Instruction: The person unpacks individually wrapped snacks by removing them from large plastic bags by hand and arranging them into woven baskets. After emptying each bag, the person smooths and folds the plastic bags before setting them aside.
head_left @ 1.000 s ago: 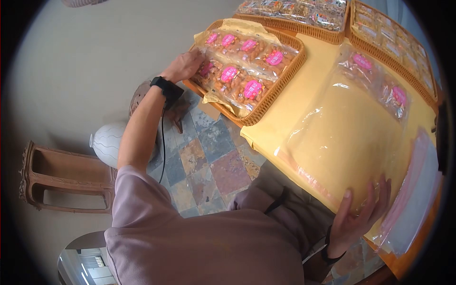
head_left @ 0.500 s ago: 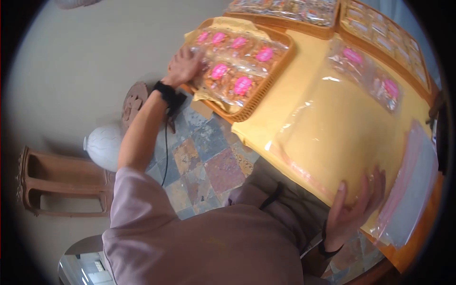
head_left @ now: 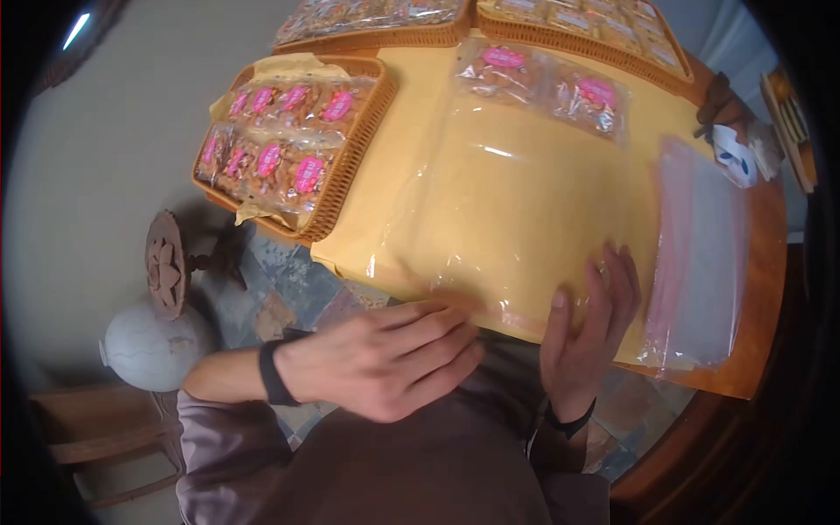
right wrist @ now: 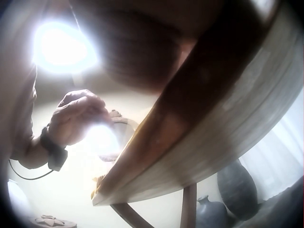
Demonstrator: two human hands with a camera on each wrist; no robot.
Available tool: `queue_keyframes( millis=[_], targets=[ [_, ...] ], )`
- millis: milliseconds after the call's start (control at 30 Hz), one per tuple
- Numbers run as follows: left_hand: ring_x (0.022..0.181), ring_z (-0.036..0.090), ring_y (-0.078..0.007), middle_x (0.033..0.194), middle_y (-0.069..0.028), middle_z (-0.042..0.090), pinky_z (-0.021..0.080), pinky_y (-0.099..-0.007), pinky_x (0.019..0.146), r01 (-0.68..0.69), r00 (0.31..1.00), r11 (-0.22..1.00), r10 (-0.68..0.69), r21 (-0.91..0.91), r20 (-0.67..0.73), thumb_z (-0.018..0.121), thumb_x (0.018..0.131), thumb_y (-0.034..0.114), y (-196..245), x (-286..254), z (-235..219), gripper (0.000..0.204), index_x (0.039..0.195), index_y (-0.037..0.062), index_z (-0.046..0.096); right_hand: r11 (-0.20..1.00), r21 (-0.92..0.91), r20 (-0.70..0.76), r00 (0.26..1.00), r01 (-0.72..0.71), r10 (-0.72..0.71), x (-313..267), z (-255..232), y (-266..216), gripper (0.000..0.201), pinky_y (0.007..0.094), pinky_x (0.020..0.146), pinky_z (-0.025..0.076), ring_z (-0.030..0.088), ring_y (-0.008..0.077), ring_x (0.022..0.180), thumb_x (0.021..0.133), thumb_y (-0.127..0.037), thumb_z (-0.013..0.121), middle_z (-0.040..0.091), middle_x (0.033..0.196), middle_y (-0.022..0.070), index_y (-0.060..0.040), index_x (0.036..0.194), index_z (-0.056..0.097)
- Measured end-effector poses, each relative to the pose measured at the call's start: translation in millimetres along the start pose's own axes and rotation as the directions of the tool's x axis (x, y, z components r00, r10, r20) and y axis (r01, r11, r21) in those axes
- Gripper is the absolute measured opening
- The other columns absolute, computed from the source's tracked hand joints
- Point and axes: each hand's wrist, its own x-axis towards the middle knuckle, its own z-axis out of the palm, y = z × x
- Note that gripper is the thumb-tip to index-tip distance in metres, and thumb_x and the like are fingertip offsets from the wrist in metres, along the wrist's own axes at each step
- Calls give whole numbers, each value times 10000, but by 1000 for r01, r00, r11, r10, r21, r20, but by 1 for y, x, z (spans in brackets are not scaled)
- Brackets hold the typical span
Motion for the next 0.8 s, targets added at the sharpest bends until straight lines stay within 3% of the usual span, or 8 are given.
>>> queue_keyframes(
  millis=[33, 100, 133, 200, 233, 467, 567, 800],
  targets=[
    [1123, 677, -378, 1166, -234, 687, 589, -429, 894, -13, 1000, 1000, 13, -3, -8, 680, 883, 158, -1, 13, 11, 387, 1169, -103, 658, 1000, 13, -5, 1000, -9, 9, -1, 1, 0, 379, 587, 1094, 403, 446, 500, 1360, 991, -113, 580, 493, 1457, 242, 27, 1340, 538],
    [1350, 517, -441, 1399, -307, 543, 488, -503, 1069, 277, 961, 954, -277, -111, 18, 639, 943, 241, -9, 34, 35, 495, 1272, -127, 592, 1000, 11, -16, 1000, -15, 15, -3, 1, 1, 370, 585, 1095, 402, 441, 498, 1366, 999, -108, 564, 487, 1463, 242, 30, 1341, 536],
    [1350, 517, -441, 1399, -307, 543, 488, -503, 1069, 266, 964, 957, -266, -114, 8, 639, 943, 241, -12, 45, 43, 495, 1272, -127, 592, 1000, 23, -20, 1000, -20, 20, -3, 2, 1, 359, 581, 1094, 404, 438, 495, 1370, 1008, -105, 549, 485, 1466, 242, 34, 1339, 537],
    [1491, 302, -490, 1558, -329, 353, 347, -556, 1179, 481, 876, 877, -481, -26, -29, 612, 980, 240, -19, 66, 53, 557, 1384, -125, 496, 1000, 23, -28, 999, -17, 17, -2, 2, 2, 350, 577, 1094, 405, 435, 492, 1374, 1016, -103, 533, 482, 1469, 243, 37, 1336, 538],
    [1507, 250, -509, 1573, -338, 316, 305, -566, 1200, 449, 892, 892, -451, -40, -27, 595, 998, 252, -28, 77, 55, 605, 1449, -112, 422, 999, 33, -29, 999, -22, 23, -1, 2, 1, 345, 574, 1095, 407, 433, 489, 1376, 1020, -105, 527, 481, 1469, 245, 41, 1331, 540],
    [1522, 207, -516, 1609, -343, 259, 326, -637, 1165, 498, 864, 844, -464, 197, -195, 568, 980, 285, -87, 129, 71, 666, 1486, -115, 403, 998, 54, -7, 1000, -24, 24, -1, 1, -1, 365, 574, 1116, 404, 430, 486, 1374, 966, -40, 533, 477, 1461, 250, 56, 1318, 544],
    [1524, 190, -533, 1624, -361, 215, 320, -617, 1177, 467, 883, 823, -415, 325, -217, 541, 980, 256, -103, 135, 78, 661, 1490, -136, 387, 998, 52, -7, 1000, -25, 25, -1, 2, -1, 368, 580, 1118, 405, 431, 488, 1371, 942, -6, 531, 474, 1461, 250, 57, 1304, 553],
    [1510, 231, -538, 1591, -392, 267, 305, -563, 1204, 454, 889, 814, -385, 363, -249, 528, 967, 232, -122, 146, 89, 605, 1410, -176, 470, 997, 66, 12, 1000, -29, 28, 1, 0, -2, 322, 599, 1113, 404, 435, 500, 1356, 957, -4, 519, 478, 1446, 251, 53, 1269, 575]
  ],
)
